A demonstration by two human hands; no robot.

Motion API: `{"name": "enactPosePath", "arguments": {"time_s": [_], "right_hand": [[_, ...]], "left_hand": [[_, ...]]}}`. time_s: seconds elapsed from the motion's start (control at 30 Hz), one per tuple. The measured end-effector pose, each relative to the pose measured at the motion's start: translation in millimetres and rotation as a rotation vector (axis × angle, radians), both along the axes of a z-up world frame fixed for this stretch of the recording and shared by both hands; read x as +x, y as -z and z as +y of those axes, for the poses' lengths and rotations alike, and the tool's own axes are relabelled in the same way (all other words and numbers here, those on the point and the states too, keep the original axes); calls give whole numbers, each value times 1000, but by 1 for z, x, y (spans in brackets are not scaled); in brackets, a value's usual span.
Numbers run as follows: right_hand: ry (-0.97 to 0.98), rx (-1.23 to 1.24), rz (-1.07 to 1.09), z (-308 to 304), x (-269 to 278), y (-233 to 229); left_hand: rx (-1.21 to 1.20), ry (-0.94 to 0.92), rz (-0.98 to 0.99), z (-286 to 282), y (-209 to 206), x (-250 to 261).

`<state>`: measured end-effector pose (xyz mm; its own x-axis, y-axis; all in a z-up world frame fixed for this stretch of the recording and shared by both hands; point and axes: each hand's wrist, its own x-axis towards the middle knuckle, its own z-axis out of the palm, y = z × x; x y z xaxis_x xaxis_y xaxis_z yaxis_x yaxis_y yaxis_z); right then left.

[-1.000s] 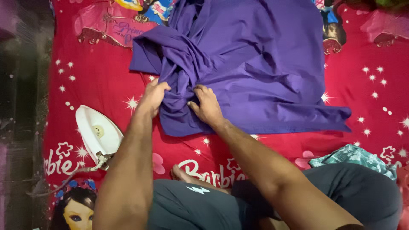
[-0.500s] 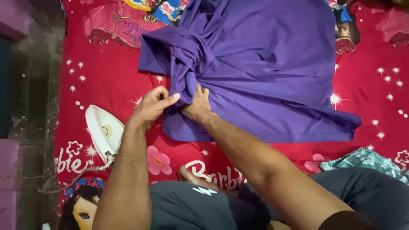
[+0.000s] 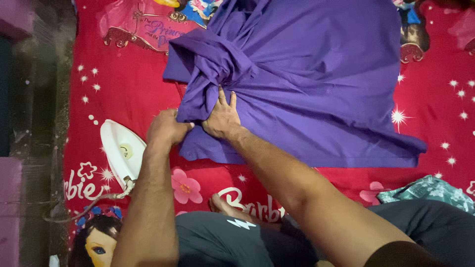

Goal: The person irons a purple garment on a bed using a white electric iron. They repeatedly smooth the fabric, reposition the garment, and continue ironing different sections.

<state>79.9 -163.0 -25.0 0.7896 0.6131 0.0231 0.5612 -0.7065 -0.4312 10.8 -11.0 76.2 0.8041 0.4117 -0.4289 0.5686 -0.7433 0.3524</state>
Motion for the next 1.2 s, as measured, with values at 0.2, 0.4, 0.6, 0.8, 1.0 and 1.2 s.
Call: {"name": "enactPosePath", "arguments": {"time_s": [0.2, 0.4, 0.6, 0.8, 1.0, 1.2], "right_hand": [[-246, 381, 11, -57, 30, 7], [214, 408, -103, -220, 65, 6], [590, 251, -503, -406, 110, 21], [1036, 101, -97, -495, 120, 52], [901, 439, 201, -509, 144, 81], [969, 710, 335, -503, 170, 40]], "left_hand": [[257, -53, 30, -22, -39, 2], [204, 251, -74, -66, -47, 15], [7, 570, -423, -119, 22, 21], [176, 604, -446, -125, 81, 50], [151, 587, -275, -123, 84, 50], [181, 505, -300, -136, 73, 56]]}}
